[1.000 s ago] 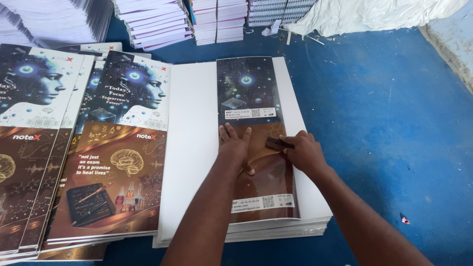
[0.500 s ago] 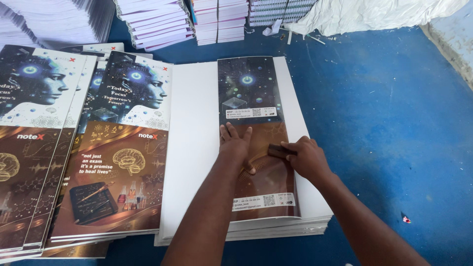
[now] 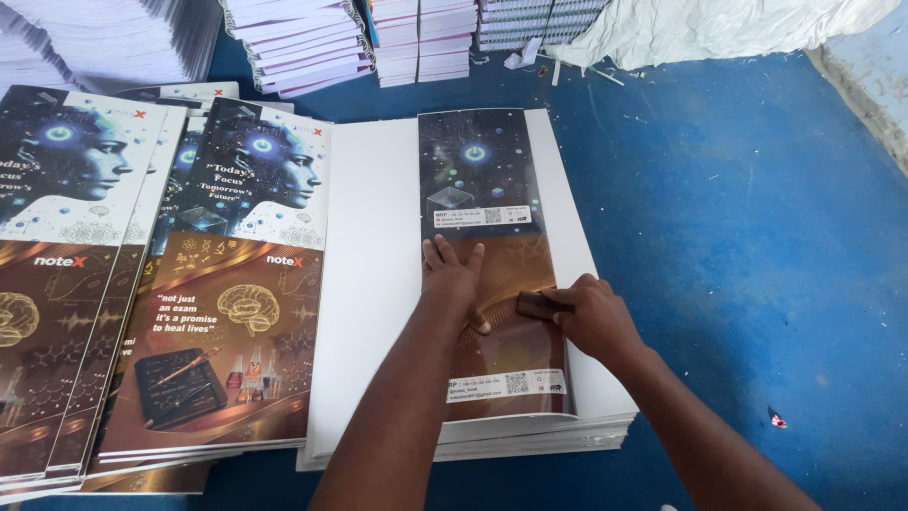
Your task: The person is binding books by folding the cover onto the pages and using a wooden block to press and smooth the spine. The person repeats this process for multiple books.
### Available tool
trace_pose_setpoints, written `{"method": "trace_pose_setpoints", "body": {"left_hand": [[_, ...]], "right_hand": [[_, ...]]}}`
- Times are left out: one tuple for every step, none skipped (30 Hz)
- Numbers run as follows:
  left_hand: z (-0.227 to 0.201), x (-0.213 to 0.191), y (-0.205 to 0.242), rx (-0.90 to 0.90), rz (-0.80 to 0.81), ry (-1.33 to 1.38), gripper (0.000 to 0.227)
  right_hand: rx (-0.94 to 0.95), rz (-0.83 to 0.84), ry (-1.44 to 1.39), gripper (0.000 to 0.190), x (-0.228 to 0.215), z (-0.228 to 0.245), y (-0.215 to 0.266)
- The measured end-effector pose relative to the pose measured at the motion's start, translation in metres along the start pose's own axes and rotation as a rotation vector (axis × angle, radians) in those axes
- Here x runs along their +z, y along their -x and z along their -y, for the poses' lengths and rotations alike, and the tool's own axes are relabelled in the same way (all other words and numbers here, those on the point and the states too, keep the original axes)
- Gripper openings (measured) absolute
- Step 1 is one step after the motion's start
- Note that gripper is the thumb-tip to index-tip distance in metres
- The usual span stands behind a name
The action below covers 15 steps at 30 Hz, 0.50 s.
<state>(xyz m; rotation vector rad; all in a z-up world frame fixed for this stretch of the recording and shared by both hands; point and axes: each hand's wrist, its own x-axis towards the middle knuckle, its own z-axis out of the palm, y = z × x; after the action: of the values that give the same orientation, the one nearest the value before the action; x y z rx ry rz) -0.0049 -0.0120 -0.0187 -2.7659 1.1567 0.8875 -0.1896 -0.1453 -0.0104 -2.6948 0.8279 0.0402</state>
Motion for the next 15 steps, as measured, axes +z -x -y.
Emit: {"method": "trace_pose_setpoints", "body": {"left_hand": [[0.000,0.000,0.000,-0.002,0.007,-0.001,0.153],[-0.001,0.000,0.000,-0.005,0.015,-0.002,0.153],[-0.001,-0.001,0.000,-0.008,0.022,-0.004,0.153],[0.000,-0.001,0.001,-0.008,0.030,-0.003,0.154],[-0.001,-0.002,0.000,-0.007,0.037,-0.002,0.154],[-0.001,-0.003,0.000,-0.006,0.044,0.000,0.154],[-0.001,-0.003,0.001,-0.005,0.047,-0.006,0.153],[-0.001,-0.004,0.001,-0.005,0.049,-0.013,0.153],[-0.001,-0.004,0.001,-0.004,0.053,-0.019,0.153],[-0.002,-0.004,0.001,-0.010,0.056,-0.020,0.153],[-0.003,-0.004,0.001,-0.016,0.059,-0.020,0.153],[-0.003,-0.005,0.001,-0.023,0.062,-0.020,0.154],[-0.003,-0.005,0.001,-0.022,0.057,-0.022,0.153],[-0.002,-0.004,0.001,-0.022,0.052,-0.024,0.153],[-0.003,-0.004,0.001,-0.020,0.047,-0.026,0.153]], "right_hand": [[-0.002,0.000,-0.001,0.041,-0.001,0.001,0.002],[-0.005,0.001,-0.001,0.041,-0.002,0.002,0.004],[-0.008,0.002,-0.003,0.041,-0.003,0.003,0.005],[0.016,0.029,0.006,0.040,-0.004,0.004,0.006],[0.040,0.056,0.015,0.040,-0.004,0.005,0.006],[0.065,0.082,0.025,0.039,-0.005,0.006,0.007],[0.054,0.080,0.023,0.039,-0.006,0.007,0.008],[0.043,0.078,0.021,0.040,-0.007,0.007,0.009],[0.032,0.076,0.020,0.040,-0.007,0.006,0.011],[0.032,0.077,0.017,0.040,-0.007,0.006,0.013],[0.031,0.077,0.015,0.040,-0.007,0.006,0.015],[0.029,0.078,0.012,0.039,-0.006,0.006,0.016],[0.030,0.082,0.011,0.039,-0.006,0.006,0.018],[0.030,0.085,0.010,0.038,-0.005,0.006,0.019],[0.031,0.089,0.009,0.038,-0.006,0.006,0.021]]}}
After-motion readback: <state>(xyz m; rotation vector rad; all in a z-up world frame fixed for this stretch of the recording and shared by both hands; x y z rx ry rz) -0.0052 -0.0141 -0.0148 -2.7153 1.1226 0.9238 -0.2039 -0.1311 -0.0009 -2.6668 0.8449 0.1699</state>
